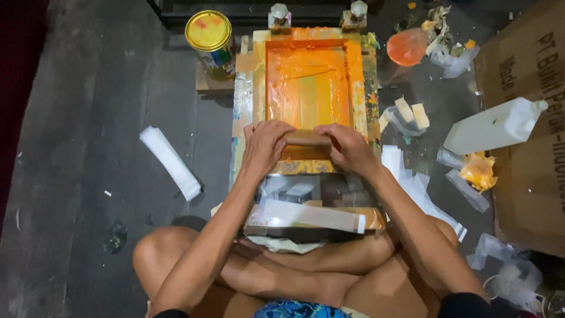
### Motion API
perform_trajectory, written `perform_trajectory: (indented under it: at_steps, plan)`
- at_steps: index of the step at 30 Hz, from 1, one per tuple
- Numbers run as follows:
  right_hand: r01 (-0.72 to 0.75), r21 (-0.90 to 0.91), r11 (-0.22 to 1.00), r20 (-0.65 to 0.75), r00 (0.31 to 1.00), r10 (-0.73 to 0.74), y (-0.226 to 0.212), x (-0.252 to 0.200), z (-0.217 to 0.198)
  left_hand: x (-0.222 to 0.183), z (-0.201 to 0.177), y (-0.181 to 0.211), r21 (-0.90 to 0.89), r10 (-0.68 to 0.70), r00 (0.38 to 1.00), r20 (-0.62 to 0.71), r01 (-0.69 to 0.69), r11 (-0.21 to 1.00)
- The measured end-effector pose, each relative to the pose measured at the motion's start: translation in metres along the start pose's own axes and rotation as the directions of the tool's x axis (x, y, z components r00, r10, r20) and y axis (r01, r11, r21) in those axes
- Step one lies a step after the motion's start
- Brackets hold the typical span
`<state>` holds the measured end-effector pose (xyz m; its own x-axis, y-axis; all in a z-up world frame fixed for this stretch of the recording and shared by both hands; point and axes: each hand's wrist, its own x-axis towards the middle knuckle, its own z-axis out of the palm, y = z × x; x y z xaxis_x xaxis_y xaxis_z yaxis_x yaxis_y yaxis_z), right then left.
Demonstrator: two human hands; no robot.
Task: Manually screen printing orange ink onto small white strips of material using a squeegee and a screen frame.
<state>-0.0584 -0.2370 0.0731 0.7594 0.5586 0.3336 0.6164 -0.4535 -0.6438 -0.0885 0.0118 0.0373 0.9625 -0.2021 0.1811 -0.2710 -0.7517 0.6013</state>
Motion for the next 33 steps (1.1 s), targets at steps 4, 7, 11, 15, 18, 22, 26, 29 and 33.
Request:
perform_trajectory:
  at_steps: [4,7,11,15,18,22,26,29,33]
  plan:
    - [-0.023,0.074,0.997,0.003,1.000,0.023,0.008,-0.027,0.005,-0.025,-0.001,0.007,-0.049,0.054,0.999,-0.004,-0.054,0.997]
    - [-0.078,0.165,0.983,-0.012,0.997,0.081,0.021,-0.032,0.007,-0.027,0.006,-0.003,-0.107,0.096,0.995,-0.004,-0.096,0.990]
    - [-0.106,0.064,0.992,0.048,0.993,0.103,0.025,-0.017,0.004,-0.009,0.006,-0.016,-0.177,0.002,0.991,0.131,0.021,0.984]
    - [-0.094,-0.143,0.985,0.107,0.988,0.109,0.041,0.017,0.001,0.020,0.009,-0.033,-0.183,-0.032,0.986,0.164,0.062,0.981]
    - [-0.134,-0.241,0.961,0.141,0.975,0.171,0.066,0.043,0.002,0.054,0.016,-0.051,-0.190,-0.045,0.988,0.151,0.073,0.979]
    - [-0.149,-0.239,0.959,0.087,0.981,0.174,0.098,0.078,0.005,0.102,0.019,-0.062,-0.196,-0.104,0.991,0.084,0.119,0.973]
    - [-0.187,-0.117,0.975,-0.048,0.982,0.182,0.095,0.105,0.003,0.136,0.025,-0.074,-0.171,-0.162,0.987,-0.004,0.159,0.972]
    - [-0.170,-0.067,0.983,-0.123,0.979,0.161,0.105,0.115,0.009,0.143,0.017,-0.065,-0.131,-0.132,0.987,-0.089,0.119,0.984]
    - [-0.033,-0.102,0.994,-0.152,0.988,0.018,0.105,0.097,0.018,0.117,0.016,-0.055,-0.098,-0.037,0.989,-0.141,0.023,0.995]
